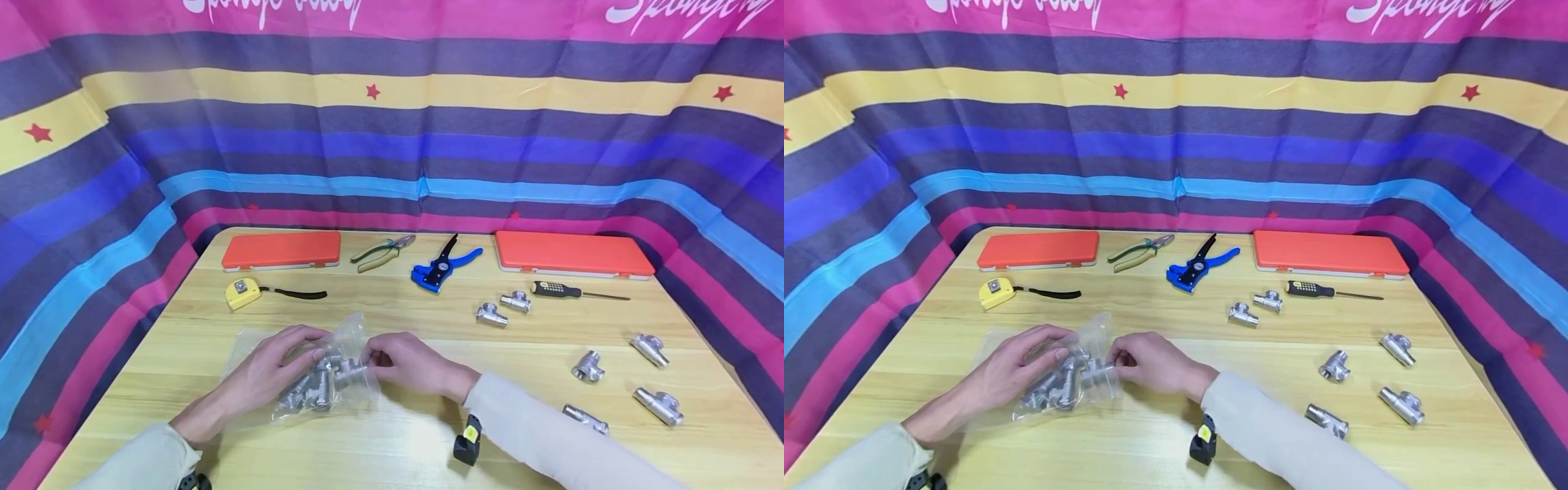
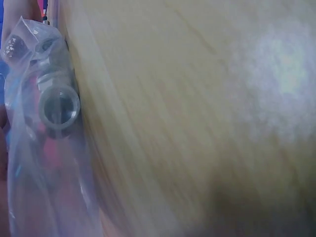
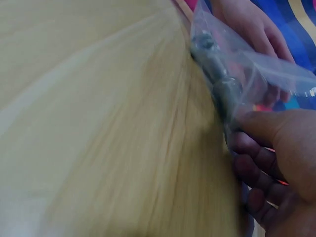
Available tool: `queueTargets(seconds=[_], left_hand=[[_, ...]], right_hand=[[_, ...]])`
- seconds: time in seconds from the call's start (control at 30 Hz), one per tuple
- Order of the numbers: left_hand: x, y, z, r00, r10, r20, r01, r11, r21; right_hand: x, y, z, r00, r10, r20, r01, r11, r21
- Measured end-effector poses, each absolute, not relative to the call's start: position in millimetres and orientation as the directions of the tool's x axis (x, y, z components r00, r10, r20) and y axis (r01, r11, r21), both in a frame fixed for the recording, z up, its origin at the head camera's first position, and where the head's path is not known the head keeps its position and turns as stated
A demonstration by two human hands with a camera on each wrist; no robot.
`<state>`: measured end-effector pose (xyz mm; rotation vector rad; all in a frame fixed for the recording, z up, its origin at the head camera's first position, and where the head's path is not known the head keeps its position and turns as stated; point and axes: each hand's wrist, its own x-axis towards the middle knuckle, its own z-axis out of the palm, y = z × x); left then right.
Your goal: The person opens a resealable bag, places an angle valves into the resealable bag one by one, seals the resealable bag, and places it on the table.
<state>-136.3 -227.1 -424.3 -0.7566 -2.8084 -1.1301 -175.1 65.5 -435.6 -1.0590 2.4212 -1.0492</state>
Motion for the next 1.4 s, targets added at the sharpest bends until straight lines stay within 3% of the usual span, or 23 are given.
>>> queueTargets(seconds=[0.17,0.3,0.47,0.67,0.87,1.17,1.4], left_hand=[[-136.7,-227.3,-424.0,-0.88,0.431,0.199,0.449,0.618,0.646],[-137.0,-226.4,-423.4,-0.877,0.438,0.196,0.452,0.615,0.647],[-137.5,-225.5,-422.2,-0.878,0.438,0.19,0.449,0.62,0.644],[-139.6,-225.5,-422.6,-0.879,0.438,0.191,0.45,0.625,0.638],[-141.7,-225.0,-425.0,-0.876,0.443,0.191,0.455,0.624,0.635],[-140.8,-225.2,-425.2,-0.878,0.44,0.188,0.45,0.624,0.639],[-140.3,-224.7,-424.3,-0.875,0.442,0.2,0.46,0.624,0.632]], right_hand=[[-172.8,54.7,-433.1,-0.664,-0.748,-0.002,-0.503,0.448,-0.739],[-175.7,74.0,-431.0,-0.683,-0.73,-0.002,-0.452,0.425,-0.785],[-191.9,140.3,-422.0,-0.775,-0.63,0.041,-0.427,0.475,-0.769],[-202.1,234.3,-415.7,-0.915,-0.398,0.064,-0.329,0.646,-0.689],[-201.4,278.6,-418.4,-0.95,-0.309,0.036,-0.263,0.734,-0.626],[-204.1,266.7,-422.7,-0.932,-0.361,0.031,-0.304,0.733,-0.609],[-195.2,209.8,-414.9,-0.891,-0.453,0.027,-0.348,0.642,-0.683]])
